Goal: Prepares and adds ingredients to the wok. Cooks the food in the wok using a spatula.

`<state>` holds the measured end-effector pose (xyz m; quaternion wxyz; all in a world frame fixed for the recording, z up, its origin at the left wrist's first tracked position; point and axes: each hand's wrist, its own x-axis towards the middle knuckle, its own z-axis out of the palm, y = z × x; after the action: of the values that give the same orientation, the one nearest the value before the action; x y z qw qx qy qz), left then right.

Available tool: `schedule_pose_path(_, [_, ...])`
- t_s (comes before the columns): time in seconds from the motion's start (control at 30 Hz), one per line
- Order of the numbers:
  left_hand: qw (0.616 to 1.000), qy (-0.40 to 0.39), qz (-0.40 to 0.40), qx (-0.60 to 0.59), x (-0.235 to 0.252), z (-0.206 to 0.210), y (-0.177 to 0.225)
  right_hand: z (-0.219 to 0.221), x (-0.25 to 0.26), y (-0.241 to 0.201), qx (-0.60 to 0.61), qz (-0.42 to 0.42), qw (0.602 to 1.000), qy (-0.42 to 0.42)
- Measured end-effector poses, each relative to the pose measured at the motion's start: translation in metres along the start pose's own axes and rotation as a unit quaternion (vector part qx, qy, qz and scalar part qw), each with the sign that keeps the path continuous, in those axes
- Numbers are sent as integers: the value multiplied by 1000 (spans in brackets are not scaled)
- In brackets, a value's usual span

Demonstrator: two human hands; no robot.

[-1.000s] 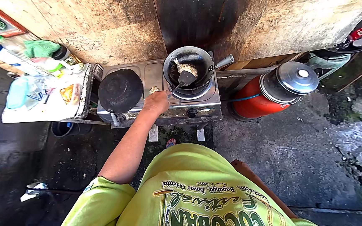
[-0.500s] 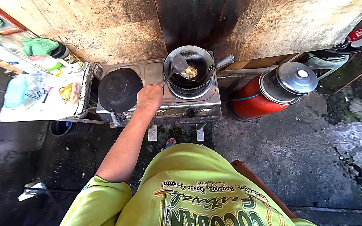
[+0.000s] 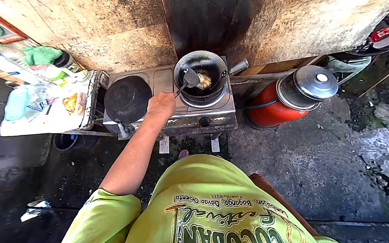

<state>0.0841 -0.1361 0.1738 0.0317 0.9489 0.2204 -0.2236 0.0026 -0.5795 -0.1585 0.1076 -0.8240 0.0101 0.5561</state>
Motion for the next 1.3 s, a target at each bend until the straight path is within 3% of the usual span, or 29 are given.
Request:
schedule_pose_path(0.93, [997, 36, -37, -55, -11, -9, -30, -6, 2, -7, 0, -19, 1000, -3])
schedule_pose_path(1.3, [997, -18, 12, 74, -1, -56, -24, -4, 9, -1, 9, -16, 1000, 8])
